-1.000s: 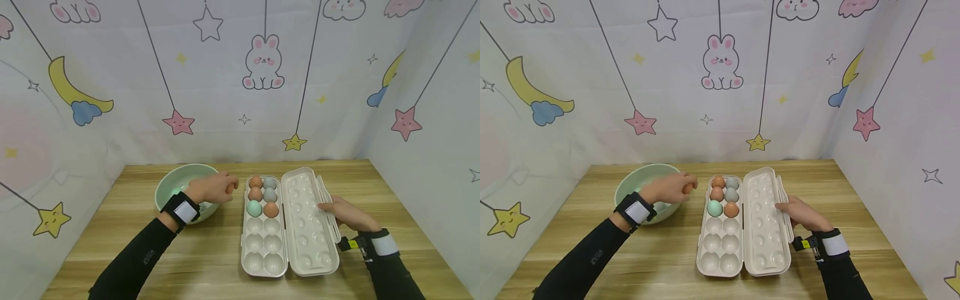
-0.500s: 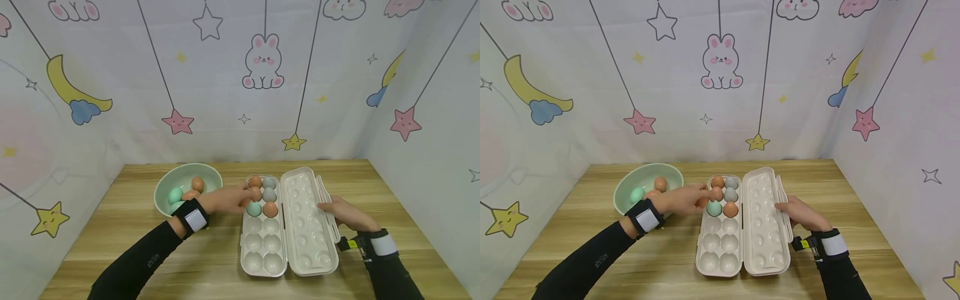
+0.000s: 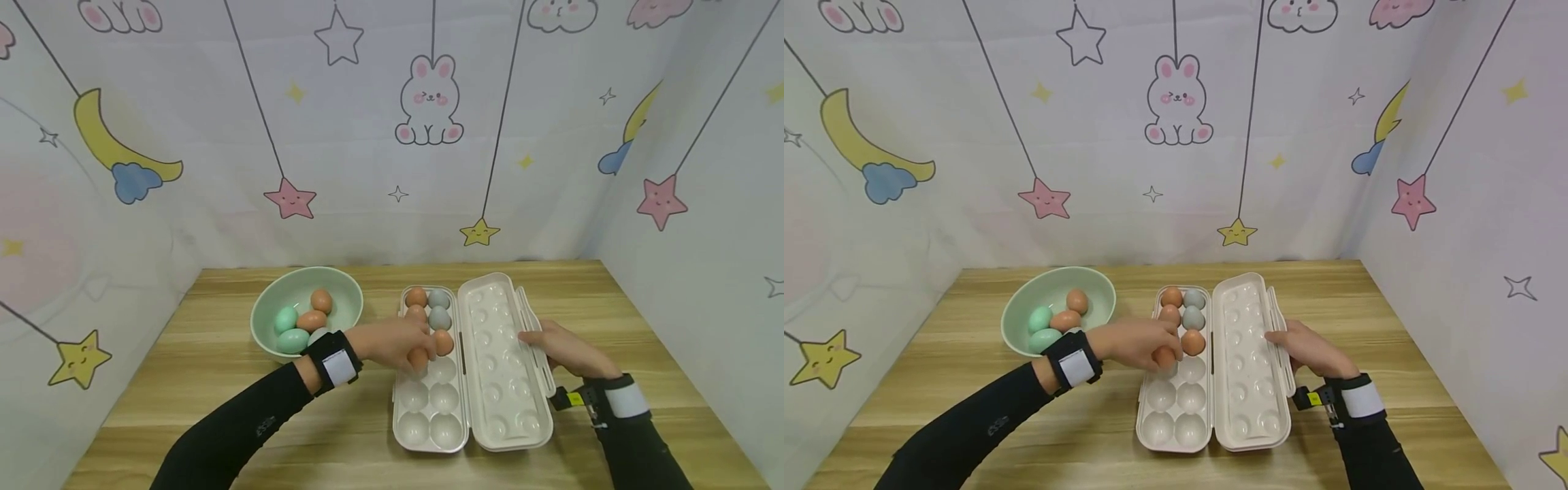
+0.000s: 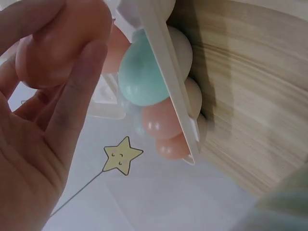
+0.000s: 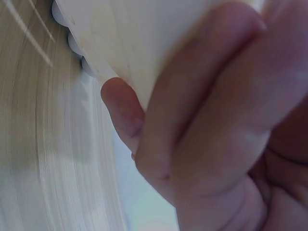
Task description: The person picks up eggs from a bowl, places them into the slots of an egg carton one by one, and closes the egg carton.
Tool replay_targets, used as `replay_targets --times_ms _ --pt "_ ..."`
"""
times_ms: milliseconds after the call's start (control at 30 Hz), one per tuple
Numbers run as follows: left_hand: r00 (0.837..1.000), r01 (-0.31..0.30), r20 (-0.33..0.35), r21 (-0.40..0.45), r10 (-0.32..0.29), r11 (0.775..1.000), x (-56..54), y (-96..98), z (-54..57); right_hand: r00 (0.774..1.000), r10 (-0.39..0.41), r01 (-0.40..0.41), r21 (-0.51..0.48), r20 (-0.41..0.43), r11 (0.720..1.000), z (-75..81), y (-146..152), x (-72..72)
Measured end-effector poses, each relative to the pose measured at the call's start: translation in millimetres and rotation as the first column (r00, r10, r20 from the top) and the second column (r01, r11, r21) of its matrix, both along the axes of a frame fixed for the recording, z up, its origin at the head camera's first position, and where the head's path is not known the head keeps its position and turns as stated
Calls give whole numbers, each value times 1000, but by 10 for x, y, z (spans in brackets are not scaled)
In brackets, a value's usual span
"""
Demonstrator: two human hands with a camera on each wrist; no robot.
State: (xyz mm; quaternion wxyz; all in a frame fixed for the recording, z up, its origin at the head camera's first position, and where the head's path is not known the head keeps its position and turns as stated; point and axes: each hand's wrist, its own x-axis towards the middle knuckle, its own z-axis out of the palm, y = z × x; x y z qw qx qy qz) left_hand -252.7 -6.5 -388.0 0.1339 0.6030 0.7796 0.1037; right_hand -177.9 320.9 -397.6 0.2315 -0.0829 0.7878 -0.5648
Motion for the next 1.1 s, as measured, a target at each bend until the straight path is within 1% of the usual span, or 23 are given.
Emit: replay_targets --times_ms 167,267,400,500,600,767,867,1000,1100 --pt "998 23 -62 -59 -27 998 37 66 -50 1000 1 -1 6 -5 1000 1 -9 4" --pt "998 14 -54 -100 -19 995 62 90 -92 1000 -2 3 9 -5 1000 1 -10 5" --pt "999 -12 -33 -145 7 989 89 101 -136 1000 -6 6 11 -1 1000 -5 -6 5" --pt "999 -15 -38 -151 9 988 93 110 -164 1000 -5 5 9 -1 1000 -9 -4 6" --pt "998 -16 -57 -159 7 987 96 127 -190 1000 -3 3 7 -4 1000 -11 -3 7" --pt "995 -34 -99 -180 16 983 131 143 -166 1000 -3 3 6 -2 1000 -15 -2 7" --pt "993 -30 -118 -160 11 987 133 138 -171 1000 -5 5 8 0 1000 -16 -2 7" --pt "988 -18 -152 -135 -3 991 121 144 -212 1000 -7 7 7 0 1000 -14 -2 4" --pt "985 -20 -173 -124 -2 992 117 151 -236 1000 -10 10 2 3 1000 -10 -2 0"
